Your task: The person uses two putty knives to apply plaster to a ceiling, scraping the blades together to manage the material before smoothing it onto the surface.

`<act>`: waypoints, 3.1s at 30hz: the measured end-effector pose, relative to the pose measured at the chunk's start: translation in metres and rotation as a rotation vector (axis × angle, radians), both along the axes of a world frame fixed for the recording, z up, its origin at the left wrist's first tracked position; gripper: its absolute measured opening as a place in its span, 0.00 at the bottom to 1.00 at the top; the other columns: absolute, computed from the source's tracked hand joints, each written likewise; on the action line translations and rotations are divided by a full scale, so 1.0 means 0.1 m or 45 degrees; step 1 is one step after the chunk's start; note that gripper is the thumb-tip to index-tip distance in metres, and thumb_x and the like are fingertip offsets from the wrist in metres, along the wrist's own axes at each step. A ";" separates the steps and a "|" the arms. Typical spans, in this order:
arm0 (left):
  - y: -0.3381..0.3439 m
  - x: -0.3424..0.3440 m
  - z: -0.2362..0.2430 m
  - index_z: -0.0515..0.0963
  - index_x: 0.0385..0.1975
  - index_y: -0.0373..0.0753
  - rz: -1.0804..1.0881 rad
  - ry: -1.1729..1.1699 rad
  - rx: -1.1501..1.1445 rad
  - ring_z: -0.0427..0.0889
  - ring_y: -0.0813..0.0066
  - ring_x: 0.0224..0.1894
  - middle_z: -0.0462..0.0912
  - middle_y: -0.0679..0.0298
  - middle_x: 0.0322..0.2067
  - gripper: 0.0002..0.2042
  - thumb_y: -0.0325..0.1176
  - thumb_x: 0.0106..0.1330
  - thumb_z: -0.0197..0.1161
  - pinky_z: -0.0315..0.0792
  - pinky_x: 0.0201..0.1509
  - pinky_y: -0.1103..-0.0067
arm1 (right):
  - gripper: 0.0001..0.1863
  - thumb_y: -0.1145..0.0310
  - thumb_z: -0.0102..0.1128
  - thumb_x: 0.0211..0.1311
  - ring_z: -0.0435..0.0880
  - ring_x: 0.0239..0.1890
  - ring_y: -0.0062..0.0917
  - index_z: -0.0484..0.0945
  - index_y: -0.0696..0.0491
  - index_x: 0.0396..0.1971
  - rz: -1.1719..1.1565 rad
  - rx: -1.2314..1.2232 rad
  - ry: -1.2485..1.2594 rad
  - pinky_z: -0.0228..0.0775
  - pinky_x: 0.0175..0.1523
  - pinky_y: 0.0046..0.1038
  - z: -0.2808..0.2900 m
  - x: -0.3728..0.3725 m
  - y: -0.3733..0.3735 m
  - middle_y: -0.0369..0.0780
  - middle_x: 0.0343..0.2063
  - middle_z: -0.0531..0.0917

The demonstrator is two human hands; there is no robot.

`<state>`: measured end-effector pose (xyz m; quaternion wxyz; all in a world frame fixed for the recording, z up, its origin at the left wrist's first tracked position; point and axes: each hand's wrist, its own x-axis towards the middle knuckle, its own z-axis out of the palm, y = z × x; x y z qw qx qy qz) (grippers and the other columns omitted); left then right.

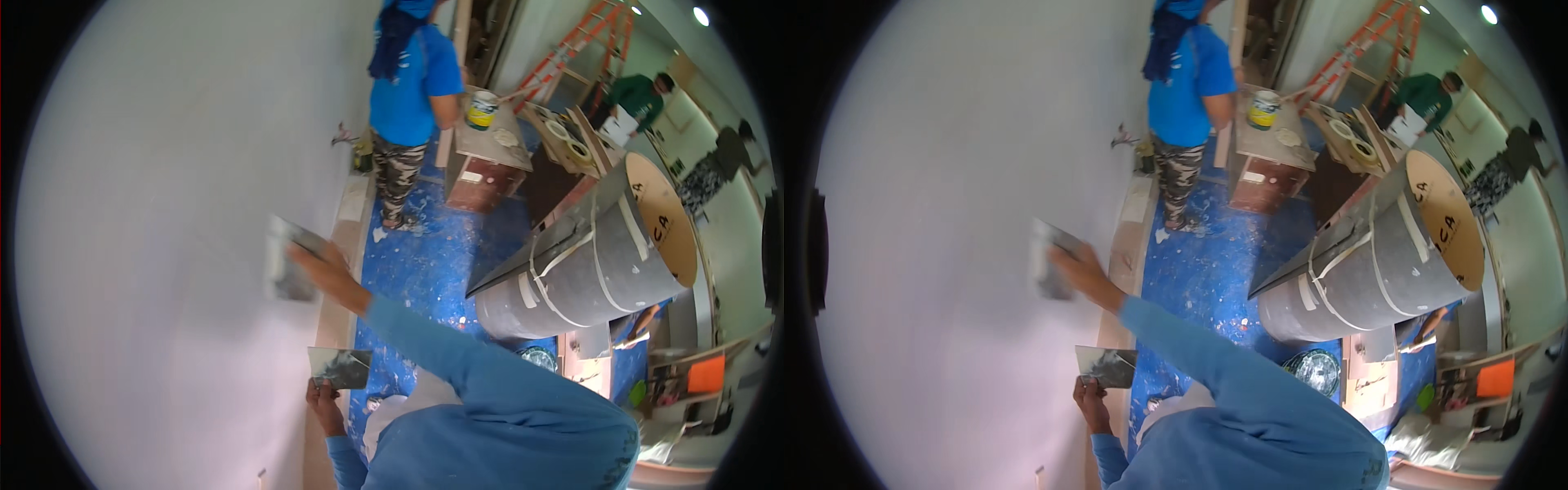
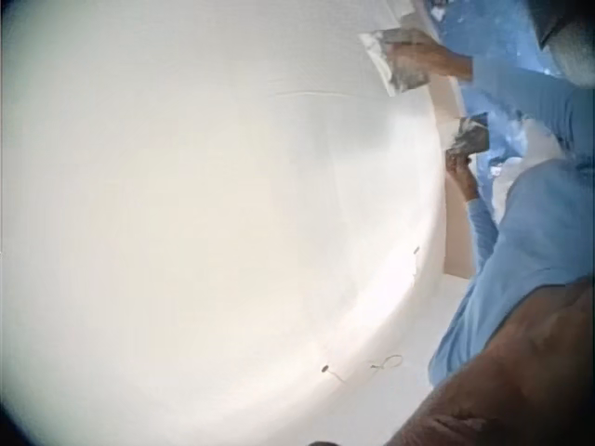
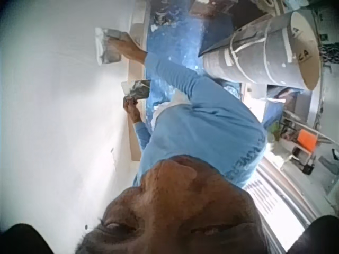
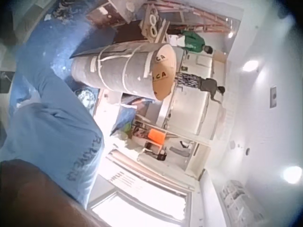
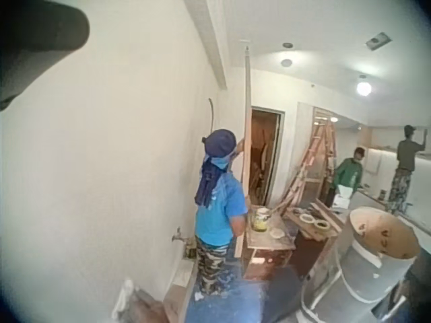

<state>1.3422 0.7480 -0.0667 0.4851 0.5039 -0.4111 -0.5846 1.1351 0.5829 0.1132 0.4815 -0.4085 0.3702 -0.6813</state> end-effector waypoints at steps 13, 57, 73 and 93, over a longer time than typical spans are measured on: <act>-1.19 -3.75 0.72 0.74 0.43 0.32 -0.957 0.784 0.642 0.85 0.67 0.35 0.83 0.56 0.38 0.12 0.26 0.62 0.51 0.77 0.29 0.76 | 0.20 0.82 0.61 0.52 0.83 0.43 0.37 0.80 0.55 0.48 -0.927 0.163 0.716 0.74 0.48 0.29 -0.16 -3.64 2.20 0.42 0.43 0.82; -3.73 -10.16 1.05 0.68 0.55 0.36 -0.771 0.518 0.106 0.81 0.75 0.43 0.80 0.63 0.45 0.15 0.33 0.73 0.55 0.77 0.46 0.76 | 0.20 0.78 0.56 0.57 0.81 0.39 0.25 0.72 0.61 0.52 -1.062 0.690 -0.352 0.72 0.45 0.24 -1.89 -11.04 -1.14 0.40 0.34 0.82; -3.98 -10.85 0.58 0.70 0.53 0.39 -0.417 0.423 0.293 0.83 0.76 0.35 0.83 0.65 0.39 0.11 0.33 0.74 0.53 0.79 0.38 0.77 | 0.10 0.65 0.64 0.49 0.82 0.28 0.23 0.83 0.57 0.26 -0.642 0.303 1.307 0.72 0.34 0.28 -1.28 -12.59 -3.31 0.41 0.24 0.85; -4.97 -11.65 0.08 0.74 0.46 0.41 -0.311 0.279 0.388 0.83 0.76 0.32 0.83 0.66 0.36 0.07 0.28 0.71 0.52 0.78 0.35 0.78 | 0.10 0.65 0.62 0.56 0.80 0.21 0.24 0.79 0.57 0.24 -0.673 0.605 -0.108 0.67 0.25 0.22 -0.89 -12.96 -3.14 0.41 0.19 0.81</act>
